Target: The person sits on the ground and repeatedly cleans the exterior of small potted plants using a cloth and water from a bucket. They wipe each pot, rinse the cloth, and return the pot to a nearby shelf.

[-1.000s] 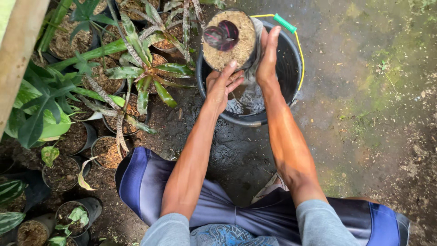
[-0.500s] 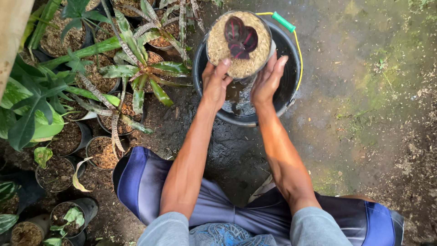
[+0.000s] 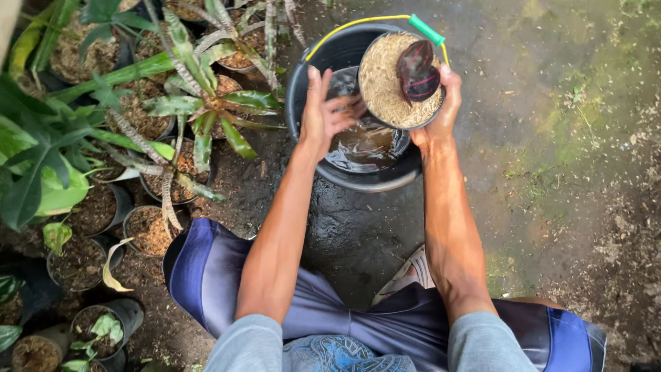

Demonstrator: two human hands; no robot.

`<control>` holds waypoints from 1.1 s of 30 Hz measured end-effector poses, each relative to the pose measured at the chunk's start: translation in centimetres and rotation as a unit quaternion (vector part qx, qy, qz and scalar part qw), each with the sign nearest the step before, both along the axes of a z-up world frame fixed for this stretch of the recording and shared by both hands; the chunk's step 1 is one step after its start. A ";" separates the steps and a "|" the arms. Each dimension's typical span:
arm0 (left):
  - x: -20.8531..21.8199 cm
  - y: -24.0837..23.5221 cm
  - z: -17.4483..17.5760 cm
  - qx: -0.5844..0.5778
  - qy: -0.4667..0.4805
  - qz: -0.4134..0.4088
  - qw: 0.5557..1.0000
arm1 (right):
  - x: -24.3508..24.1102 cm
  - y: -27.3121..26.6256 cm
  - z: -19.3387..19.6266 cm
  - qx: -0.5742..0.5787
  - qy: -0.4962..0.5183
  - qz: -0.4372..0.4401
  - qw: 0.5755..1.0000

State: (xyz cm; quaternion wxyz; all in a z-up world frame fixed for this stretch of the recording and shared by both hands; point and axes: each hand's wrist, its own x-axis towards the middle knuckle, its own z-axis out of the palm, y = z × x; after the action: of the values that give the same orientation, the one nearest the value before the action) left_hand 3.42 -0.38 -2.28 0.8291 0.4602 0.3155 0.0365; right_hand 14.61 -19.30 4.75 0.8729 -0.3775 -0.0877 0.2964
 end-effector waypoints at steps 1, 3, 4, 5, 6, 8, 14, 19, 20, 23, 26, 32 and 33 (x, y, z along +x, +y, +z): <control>0.5 0.1 -1.6 0.043 0.035 0.010 0.998 | 0.0 -0.5 0.3 0.009 0.000 -0.010 1.000; 2.2 -0.4 -5.1 0.414 0.205 -0.142 0.875 | 0.1 -1.1 1.0 0.021 -0.007 -0.021 1.000; 3.2 -0.5 -6.8 0.494 0.235 -0.247 0.800 | 0.0 -1.4 1.4 0.025 -0.014 -0.030 0.999; 4.3 -0.7 -8.5 0.563 0.260 -0.345 0.704 | -0.1 -1.5 1.7 0.029 -0.021 -0.038 0.999; 5.3 -1.1 -10.1 0.610 0.262 -0.342 0.665 | -0.1 -1.7 2.0 0.032 -0.024 -0.043 0.998; 6.9 -2.3 -12.2 0.695 0.264 -0.333 0.580 | -0.2 -1.8 2.4 0.037 -0.028 -0.054 0.997; 5.0 -4.0 -7.1 0.525 0.193 -0.598 0.574 | -0.9 -1.5 3.3 0.061 -0.008 -0.062 0.996; 0.7 -3.3 1.9 0.520 0.163 -0.216 0.810 | -1.2 -0.8 2.6 0.063 -0.003 -0.098 0.993; 0.1 -3.5 3.0 0.485 0.131 -0.120 0.856 | -1.3 -0.6 2.4 0.062 -0.006 -0.111 0.992; -0.9 -5.3 4.7 0.125 -0.040 -0.008 0.991 | -2.0 0.7 1.5 0.069 -0.003 -0.154 0.986; -0.8 -6.9 5.0 -0.018 -0.144 0.018 0.989 | -3.2 1.6 0.3 0.036 -0.022 -0.194 0.980; -0.8 -7.5 5.0 -0.035 -0.192 0.033 0.980 | -4.3 2.1 -1.2 0.011 -0.042 -0.207 0.977; -0.5 -7.5 5.1 -0.043 -0.188 0.050 0.980 | -4.4 2.2 -1.2 0.005 -0.033 -0.198 0.980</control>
State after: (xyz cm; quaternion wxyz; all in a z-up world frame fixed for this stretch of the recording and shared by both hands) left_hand 2.88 -7.86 2.81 0.8899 0.3923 0.1778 0.1504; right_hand 10.19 -17.09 3.57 0.9130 -0.3922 -0.0417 0.1043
